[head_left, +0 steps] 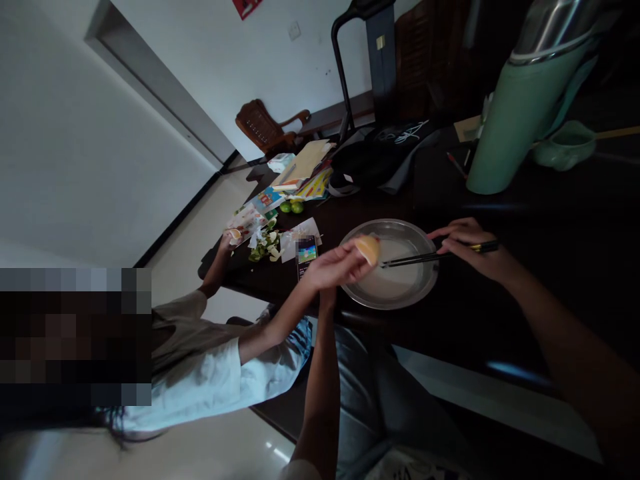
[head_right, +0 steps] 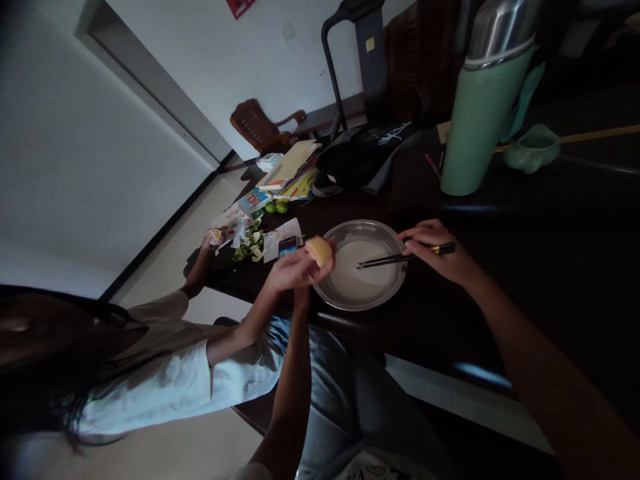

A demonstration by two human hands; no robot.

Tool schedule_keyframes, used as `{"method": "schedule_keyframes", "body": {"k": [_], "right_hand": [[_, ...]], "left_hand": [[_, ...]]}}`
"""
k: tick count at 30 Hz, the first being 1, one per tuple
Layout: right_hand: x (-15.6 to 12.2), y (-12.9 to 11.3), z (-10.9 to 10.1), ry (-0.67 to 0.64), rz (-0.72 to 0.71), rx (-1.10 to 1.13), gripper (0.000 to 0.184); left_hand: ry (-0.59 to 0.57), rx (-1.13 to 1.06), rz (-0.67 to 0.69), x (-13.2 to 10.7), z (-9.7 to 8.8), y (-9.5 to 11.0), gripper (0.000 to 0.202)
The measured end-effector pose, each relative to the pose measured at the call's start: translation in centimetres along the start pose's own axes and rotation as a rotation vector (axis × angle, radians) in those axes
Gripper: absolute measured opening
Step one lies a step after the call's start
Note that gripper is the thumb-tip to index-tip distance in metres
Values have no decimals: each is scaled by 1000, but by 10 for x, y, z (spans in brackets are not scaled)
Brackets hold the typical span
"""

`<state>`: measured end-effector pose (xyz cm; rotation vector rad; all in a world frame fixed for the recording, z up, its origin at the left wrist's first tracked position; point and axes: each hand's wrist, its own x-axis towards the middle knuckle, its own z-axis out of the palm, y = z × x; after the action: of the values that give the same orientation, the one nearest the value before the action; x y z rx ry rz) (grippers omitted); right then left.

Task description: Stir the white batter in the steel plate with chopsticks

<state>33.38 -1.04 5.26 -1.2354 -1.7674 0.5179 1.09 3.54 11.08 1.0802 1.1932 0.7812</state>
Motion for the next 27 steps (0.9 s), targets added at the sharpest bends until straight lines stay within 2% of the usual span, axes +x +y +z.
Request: {"method": "schedule_keyframes", "body": {"k": [1,2,4,6,7,8,9,11,13,15,18,19,21,22,25,27], "right_hand": [[0,-1,1,-29,-6,-8,36],[0,-1,2,-55,-7,-21,37],[1,-1,2,-69,4,-40,38],[1,1,0,-22,27,-39,38],[2,3,-1,5,36,-33,39],[2,3,-1,21,41,-27,40],[2,4,0,20,38,-21,40],[2,4,3,-22,11,-5,39],[1,4,7,-67,-23,-1,36],[2,7,6,-66,-39,-17,34],[3,12,-2,-3,-24,-37,37],[3,13,-4,7,-11,-34,39],[2,12,-4,-13,5,-18,41],[1,12,-2,-33,3,-7,41],[-1,10,8,-98,-28,17,31],[0,12,11,-78,-25,5,30]], "left_hand": [[-195,-11,-121,-8,2,10,11],[-330,-26,-188,-19,6,16,6],[-411,-36,-208,-45,15,23,7],[-477,-79,-219,-72,29,26,9],[-510,-107,-257,-84,35,29,11],[-627,-110,-345,-95,41,33,16],[-686,-134,-387,-105,46,37,23],[-757,-176,-442,-121,52,46,36],[-769,-172,-423,-133,51,50,44],[-730,-137,-308,-142,46,45,47],[-551,-31,-29,-149,35,23,44],[-506,1,13,-149,32,13,44],[-538,5,24,-147,24,-10,50],[-510,2,39,-145,20,-21,49],[-321,60,98,-143,3,-50,37],[-177,84,89,-143,-10,-63,40]]}}
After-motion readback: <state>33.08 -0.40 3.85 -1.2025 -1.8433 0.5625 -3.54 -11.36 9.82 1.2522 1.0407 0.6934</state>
